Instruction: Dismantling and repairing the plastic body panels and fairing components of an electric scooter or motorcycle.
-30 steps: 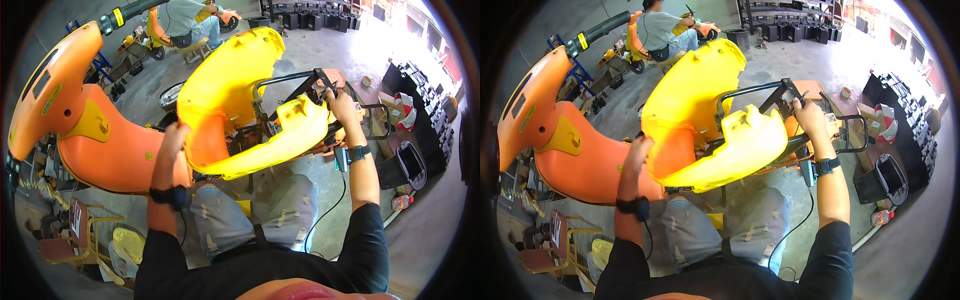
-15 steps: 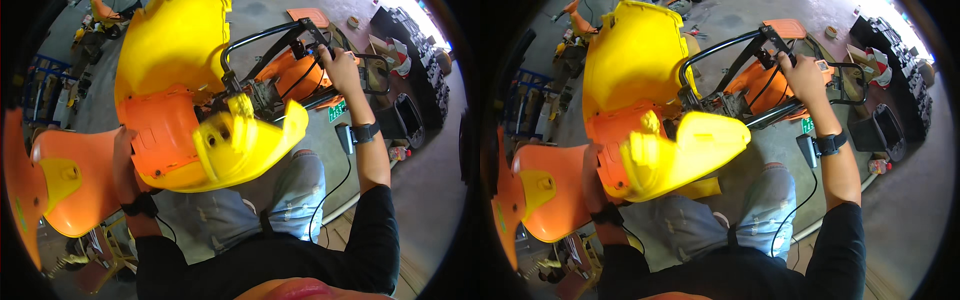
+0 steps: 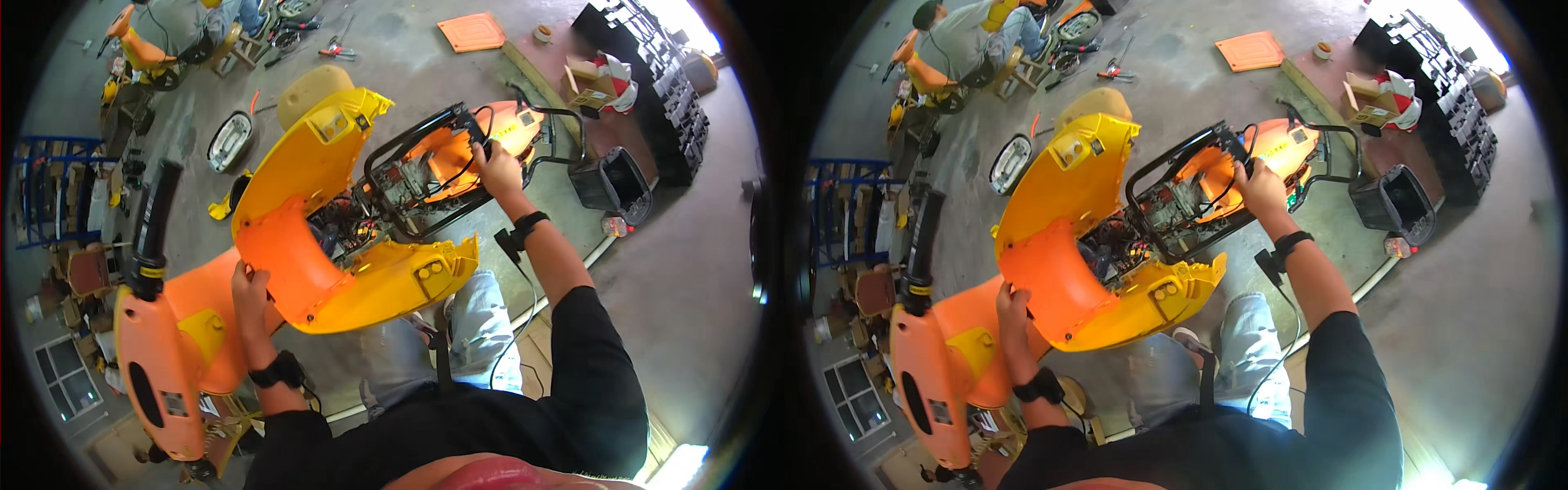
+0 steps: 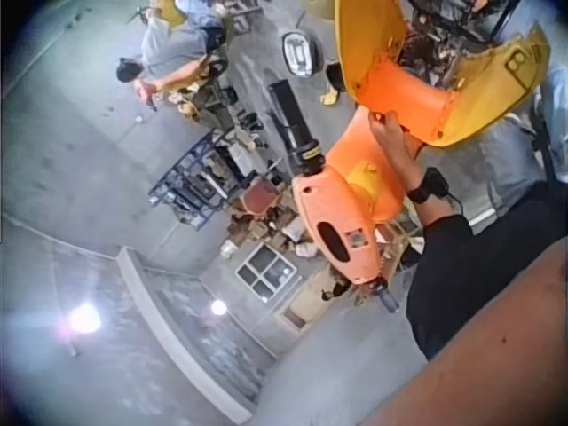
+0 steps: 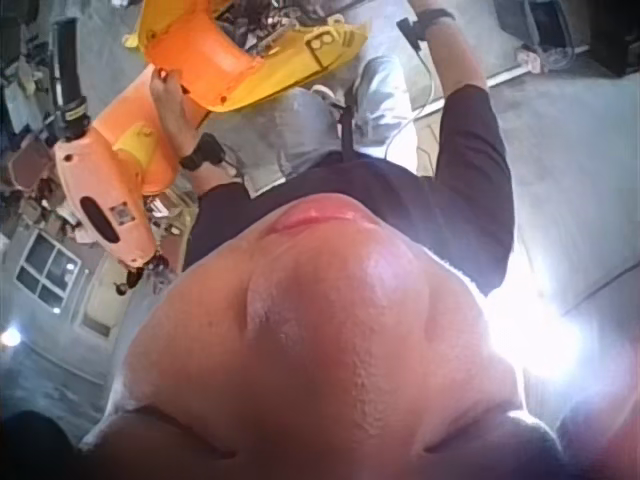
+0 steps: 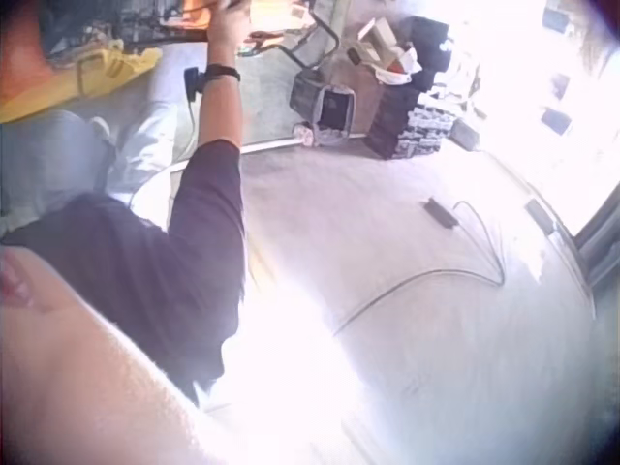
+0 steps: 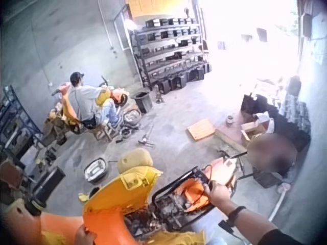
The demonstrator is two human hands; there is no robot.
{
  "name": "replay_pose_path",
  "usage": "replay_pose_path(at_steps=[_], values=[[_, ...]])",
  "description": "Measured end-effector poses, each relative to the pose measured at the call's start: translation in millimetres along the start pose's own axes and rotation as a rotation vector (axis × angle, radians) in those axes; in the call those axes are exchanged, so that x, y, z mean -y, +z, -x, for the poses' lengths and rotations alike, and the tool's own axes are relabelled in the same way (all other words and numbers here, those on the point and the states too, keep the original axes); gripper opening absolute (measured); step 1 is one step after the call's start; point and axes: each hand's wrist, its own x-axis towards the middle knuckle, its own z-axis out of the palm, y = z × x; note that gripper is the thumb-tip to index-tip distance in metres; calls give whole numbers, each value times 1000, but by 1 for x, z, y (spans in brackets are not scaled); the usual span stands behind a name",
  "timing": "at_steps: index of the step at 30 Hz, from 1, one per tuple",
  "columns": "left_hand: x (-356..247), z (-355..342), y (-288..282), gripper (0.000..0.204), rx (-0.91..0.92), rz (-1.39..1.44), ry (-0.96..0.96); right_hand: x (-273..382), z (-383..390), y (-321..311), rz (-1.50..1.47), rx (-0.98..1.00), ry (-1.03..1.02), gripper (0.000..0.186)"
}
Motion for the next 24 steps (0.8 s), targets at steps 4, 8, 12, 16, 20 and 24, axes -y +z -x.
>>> replay_pose_path(at_steps=[4, 8, 12, 16, 20, 24], values=[[-29, 40, 2, 30, -66, 47, -62, 3, -2, -5, -8, 63, 23, 48], [-41, 76, 12, 31, -19, -105, -56, -13, -4, -4, 23, 91, 64, 51], [-59, 94, 4, 27, -42, -276, -60, -7, -6, -9, -68, 91, 28, 53], [-100, 98, 3, 27, -11, -246, -162, -1, -12, -17, -67, 192, 113, 51], [-102, 89, -3, 24, -45, -59, -156, -3, -17, -16, -107, 249, 124, 48], [-200, 97, 22, 29, -107, -373, -311, -4, -22, -27, -204, 305, 133, 45]])
